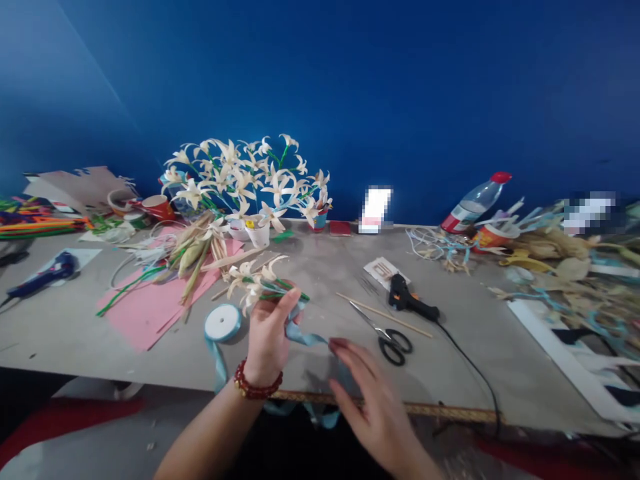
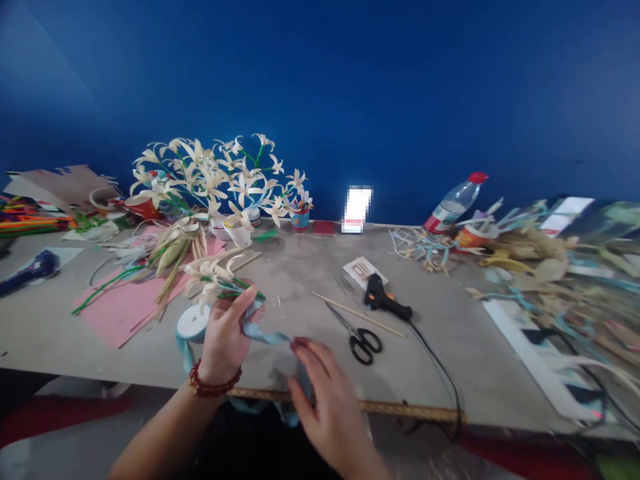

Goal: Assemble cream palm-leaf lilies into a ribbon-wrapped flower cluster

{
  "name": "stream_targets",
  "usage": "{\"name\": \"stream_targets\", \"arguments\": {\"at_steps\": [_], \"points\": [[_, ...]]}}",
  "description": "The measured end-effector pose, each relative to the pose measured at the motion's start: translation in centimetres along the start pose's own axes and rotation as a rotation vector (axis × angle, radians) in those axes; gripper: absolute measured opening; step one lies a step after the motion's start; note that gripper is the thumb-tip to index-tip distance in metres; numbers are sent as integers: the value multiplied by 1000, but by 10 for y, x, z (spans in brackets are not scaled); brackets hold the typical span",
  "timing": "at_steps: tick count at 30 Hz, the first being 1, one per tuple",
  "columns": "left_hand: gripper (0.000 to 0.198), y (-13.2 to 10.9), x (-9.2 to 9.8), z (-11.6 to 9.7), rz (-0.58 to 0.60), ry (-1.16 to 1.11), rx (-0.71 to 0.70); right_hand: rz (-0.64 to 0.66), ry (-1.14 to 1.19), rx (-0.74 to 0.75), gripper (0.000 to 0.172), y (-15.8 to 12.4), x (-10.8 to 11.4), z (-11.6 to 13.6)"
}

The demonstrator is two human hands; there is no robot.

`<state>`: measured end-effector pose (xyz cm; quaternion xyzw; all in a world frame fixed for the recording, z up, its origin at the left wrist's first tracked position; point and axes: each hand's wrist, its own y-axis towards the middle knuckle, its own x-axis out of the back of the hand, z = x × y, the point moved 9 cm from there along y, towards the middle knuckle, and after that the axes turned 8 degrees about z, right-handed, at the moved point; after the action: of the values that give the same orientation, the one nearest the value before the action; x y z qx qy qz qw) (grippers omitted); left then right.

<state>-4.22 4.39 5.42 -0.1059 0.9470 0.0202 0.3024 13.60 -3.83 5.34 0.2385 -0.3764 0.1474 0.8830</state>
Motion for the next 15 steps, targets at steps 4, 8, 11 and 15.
{"name": "stream_targets", "arguments": {"at_steps": [4,8,11,15], "points": [[21,-10,-9,15,24,16,44,-171,222,124,43,22,-17,28],[21,-14,-10,24,35,53,58,-291,239,86,38,33,-17,26],[22,-15,-9,31,26,77,78,-344,317,-78,30,32,-22,6],[20,-13,-6,29,6,167,41,-355,592,-205,27,23,-33,-10]]}}
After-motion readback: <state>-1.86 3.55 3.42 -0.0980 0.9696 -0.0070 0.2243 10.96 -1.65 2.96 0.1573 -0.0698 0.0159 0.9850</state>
